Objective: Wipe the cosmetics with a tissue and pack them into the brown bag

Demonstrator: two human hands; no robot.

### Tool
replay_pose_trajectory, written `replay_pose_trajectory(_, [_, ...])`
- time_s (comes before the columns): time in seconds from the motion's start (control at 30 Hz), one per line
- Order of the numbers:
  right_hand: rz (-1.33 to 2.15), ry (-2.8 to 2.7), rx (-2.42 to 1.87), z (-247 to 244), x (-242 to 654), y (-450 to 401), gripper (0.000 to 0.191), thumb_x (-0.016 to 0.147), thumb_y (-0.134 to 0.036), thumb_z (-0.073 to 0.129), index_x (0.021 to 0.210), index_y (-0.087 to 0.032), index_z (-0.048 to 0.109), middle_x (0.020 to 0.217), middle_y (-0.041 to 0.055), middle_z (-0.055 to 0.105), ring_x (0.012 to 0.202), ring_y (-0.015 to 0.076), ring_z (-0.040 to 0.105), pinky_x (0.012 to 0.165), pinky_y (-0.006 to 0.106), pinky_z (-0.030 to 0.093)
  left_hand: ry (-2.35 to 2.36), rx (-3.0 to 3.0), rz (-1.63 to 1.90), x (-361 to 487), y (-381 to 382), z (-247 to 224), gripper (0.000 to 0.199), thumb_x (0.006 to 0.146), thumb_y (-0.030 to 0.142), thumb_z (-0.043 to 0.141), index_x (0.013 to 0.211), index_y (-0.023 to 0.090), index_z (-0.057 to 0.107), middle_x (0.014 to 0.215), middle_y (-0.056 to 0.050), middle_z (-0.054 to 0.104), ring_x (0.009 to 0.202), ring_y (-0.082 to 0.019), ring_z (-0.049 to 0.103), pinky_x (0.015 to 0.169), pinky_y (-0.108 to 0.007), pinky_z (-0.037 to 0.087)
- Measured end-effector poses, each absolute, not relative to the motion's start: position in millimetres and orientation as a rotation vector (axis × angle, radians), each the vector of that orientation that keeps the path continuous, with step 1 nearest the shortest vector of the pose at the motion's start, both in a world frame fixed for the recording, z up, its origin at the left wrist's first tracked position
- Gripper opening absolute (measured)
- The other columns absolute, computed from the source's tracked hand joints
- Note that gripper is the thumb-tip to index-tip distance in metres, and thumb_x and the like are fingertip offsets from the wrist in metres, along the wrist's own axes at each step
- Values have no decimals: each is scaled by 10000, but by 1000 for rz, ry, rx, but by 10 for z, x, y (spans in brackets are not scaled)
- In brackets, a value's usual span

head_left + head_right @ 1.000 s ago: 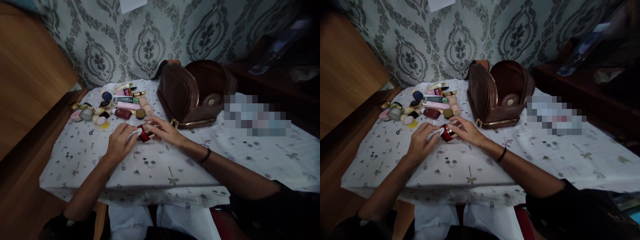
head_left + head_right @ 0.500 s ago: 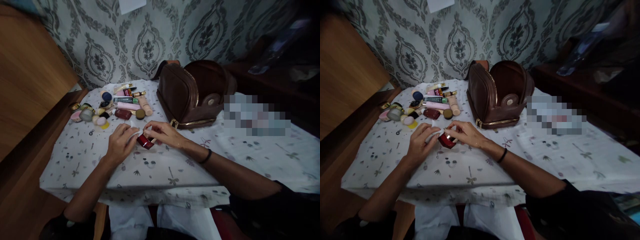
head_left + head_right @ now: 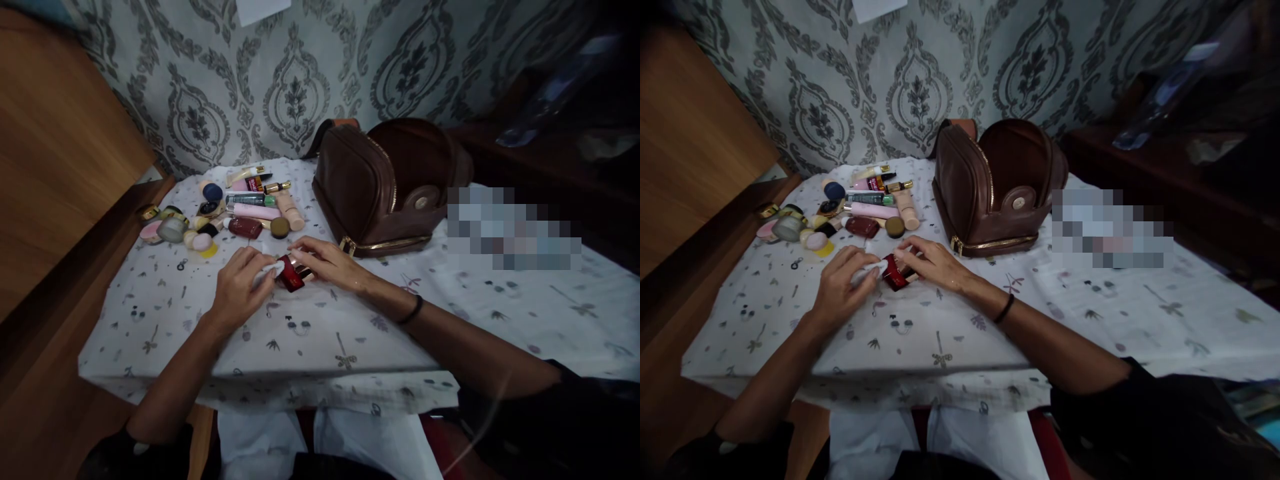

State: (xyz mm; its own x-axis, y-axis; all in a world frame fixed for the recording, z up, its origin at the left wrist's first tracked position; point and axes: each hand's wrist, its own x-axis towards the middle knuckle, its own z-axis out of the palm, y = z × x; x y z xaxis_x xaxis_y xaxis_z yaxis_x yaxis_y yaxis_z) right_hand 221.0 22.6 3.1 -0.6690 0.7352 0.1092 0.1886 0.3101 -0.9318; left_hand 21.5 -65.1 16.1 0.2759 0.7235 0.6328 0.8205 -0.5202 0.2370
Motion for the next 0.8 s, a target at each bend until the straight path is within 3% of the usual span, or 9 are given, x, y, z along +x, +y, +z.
replay_pose_trajectory(0.1, [1429,-2047,-695,32,2243,220,524,878,-559,582,1238,-178,574,931,35,661,623,105,530,517,218,397,-1504,-2355,-1089,204,-642,147,110,931,193,528,961,186,634,859,-54,609,834,-207,578,758,-342,468])
replay_pose_trajectory(0.23, [1536,-2007,-580,35,2246,209,519,829,-484,673,1239,-176,594,1056,63,660,708,114,553,585,229,424,-1508,-2340,-1133,200,-643,152,109,937,199,530,974,189,632,870,-54,614,832,-204,580,758,-338,471])
replay_pose_trajectory(0.4, [1506,-1975,-526,-8,2222,219,454,823,-394,685,1209,-162,629,1077,73,664,831,138,586,719,264,469,-1439,-2375,-1153,218,-658,170,112,935,183,539,983,177,639,873,-58,606,834,-200,577,754,-336,477])
replay_pose_trajectory(0.57, [1477,-1991,-474,-100,2219,262,534,768,-356,753,1246,-159,618,1056,57,658,716,99,539,644,239,448,-1409,-2375,-1156,222,-657,162,121,932,174,540,983,166,650,874,-63,607,838,-199,574,761,-335,478])
replay_pose_trajectory(0.8, [1411,-1960,-561,-62,2188,225,428,814,-456,703,1118,-159,656,940,47,684,675,111,583,593,224,449,-1289,-2355,-1141,224,-659,147,137,921,169,565,1013,175,666,869,-54,580,832,-183,558,748,-313,476])
